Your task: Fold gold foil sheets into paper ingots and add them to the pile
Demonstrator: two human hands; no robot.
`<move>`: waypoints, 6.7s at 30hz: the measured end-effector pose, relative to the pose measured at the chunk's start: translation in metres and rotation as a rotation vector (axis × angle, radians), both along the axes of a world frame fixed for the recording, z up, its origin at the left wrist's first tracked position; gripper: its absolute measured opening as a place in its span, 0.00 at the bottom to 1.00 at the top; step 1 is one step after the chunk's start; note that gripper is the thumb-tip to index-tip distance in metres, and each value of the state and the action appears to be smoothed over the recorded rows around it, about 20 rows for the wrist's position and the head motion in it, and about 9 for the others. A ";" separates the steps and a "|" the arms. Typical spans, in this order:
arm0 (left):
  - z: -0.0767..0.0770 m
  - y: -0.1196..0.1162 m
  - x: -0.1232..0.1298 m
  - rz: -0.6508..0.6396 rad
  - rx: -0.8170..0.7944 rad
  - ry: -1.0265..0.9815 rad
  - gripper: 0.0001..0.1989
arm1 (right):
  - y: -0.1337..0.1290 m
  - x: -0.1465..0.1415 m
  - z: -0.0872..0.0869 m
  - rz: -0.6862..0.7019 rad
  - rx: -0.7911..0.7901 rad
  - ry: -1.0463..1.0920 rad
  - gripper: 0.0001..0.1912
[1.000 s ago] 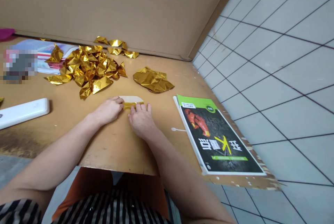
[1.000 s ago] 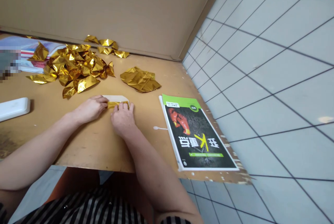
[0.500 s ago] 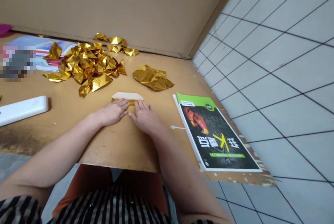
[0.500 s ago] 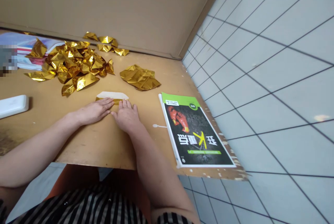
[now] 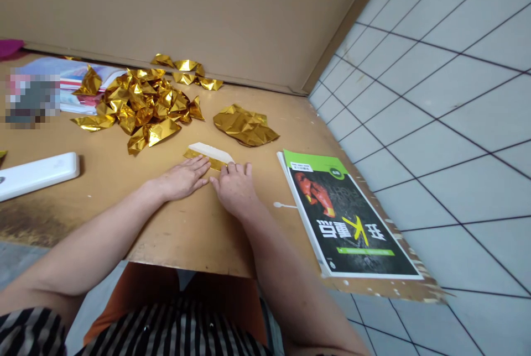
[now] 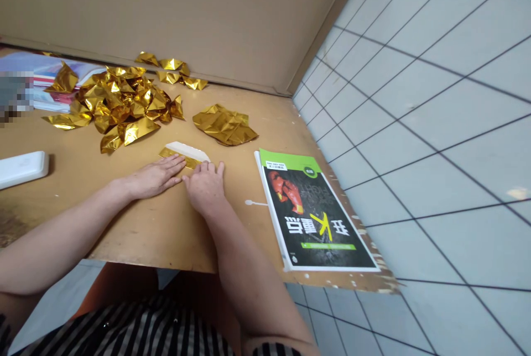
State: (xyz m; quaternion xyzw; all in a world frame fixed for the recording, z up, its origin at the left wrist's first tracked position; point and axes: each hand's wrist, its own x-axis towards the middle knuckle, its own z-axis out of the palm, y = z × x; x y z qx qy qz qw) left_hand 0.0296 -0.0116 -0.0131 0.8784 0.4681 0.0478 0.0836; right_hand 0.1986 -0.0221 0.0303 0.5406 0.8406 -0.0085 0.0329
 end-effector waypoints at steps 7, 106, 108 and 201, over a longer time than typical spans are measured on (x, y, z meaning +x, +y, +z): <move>0.001 0.002 -0.003 -0.020 -0.015 -0.016 0.29 | 0.001 -0.003 -0.008 0.152 -0.148 0.178 0.34; 0.015 0.010 -0.012 0.179 0.068 -0.106 0.15 | 0.037 0.037 -0.010 0.040 -0.019 0.214 0.16; 0.015 0.010 -0.012 0.182 0.077 -0.103 0.15 | 0.039 0.038 -0.010 0.063 -0.011 0.205 0.16; 0.003 0.003 0.008 -0.184 0.091 -0.331 0.17 | 0.055 0.028 -0.031 -0.125 -0.018 0.538 0.09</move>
